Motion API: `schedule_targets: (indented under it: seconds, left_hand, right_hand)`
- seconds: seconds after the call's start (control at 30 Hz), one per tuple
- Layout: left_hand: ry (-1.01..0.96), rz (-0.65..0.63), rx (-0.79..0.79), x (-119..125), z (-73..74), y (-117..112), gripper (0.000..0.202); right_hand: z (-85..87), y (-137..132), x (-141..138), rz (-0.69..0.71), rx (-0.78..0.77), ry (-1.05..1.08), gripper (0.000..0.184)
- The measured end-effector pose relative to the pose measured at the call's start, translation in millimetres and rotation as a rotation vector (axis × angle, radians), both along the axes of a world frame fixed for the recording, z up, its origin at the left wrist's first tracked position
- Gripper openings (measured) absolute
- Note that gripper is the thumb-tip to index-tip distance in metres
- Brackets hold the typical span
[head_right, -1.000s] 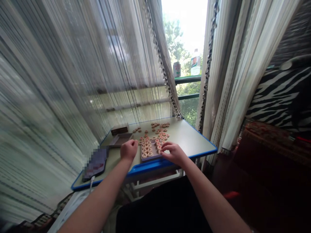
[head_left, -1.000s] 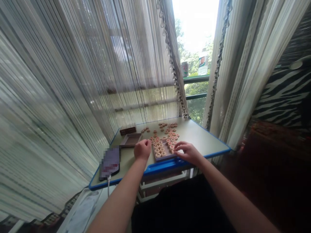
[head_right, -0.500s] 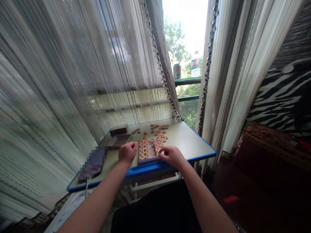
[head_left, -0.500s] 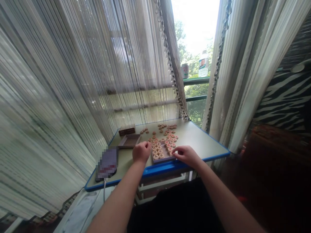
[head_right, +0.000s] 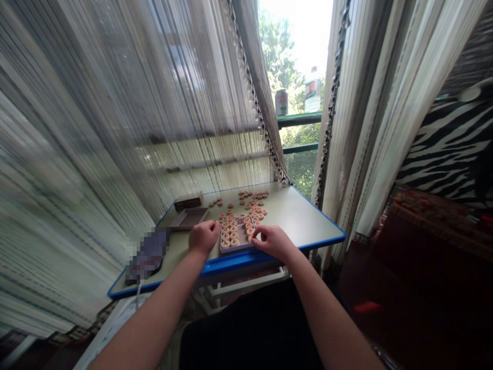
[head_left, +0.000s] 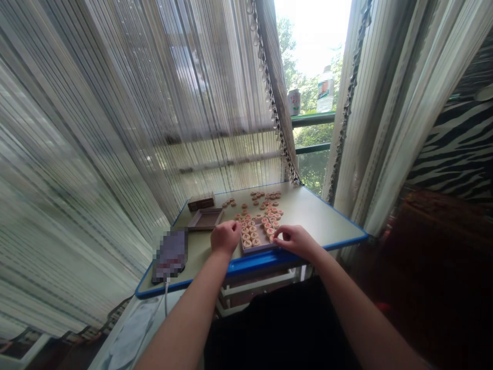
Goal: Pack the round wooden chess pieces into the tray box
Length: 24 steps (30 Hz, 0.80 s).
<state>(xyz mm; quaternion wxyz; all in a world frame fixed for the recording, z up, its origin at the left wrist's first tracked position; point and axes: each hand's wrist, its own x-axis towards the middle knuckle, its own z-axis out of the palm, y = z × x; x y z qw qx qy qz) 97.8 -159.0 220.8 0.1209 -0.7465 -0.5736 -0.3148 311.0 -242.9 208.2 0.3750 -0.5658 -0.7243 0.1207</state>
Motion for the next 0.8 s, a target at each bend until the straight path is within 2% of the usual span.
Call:
schedule_targets:
  seconds: [0.8]
  left_hand:
    - [0.055,-0.011,-0.022,1.9,-1.3,0.6,0.037]
  right_hand:
    - [-1.2,0.6,1.7,0.074,0.021,0.037,0.022]
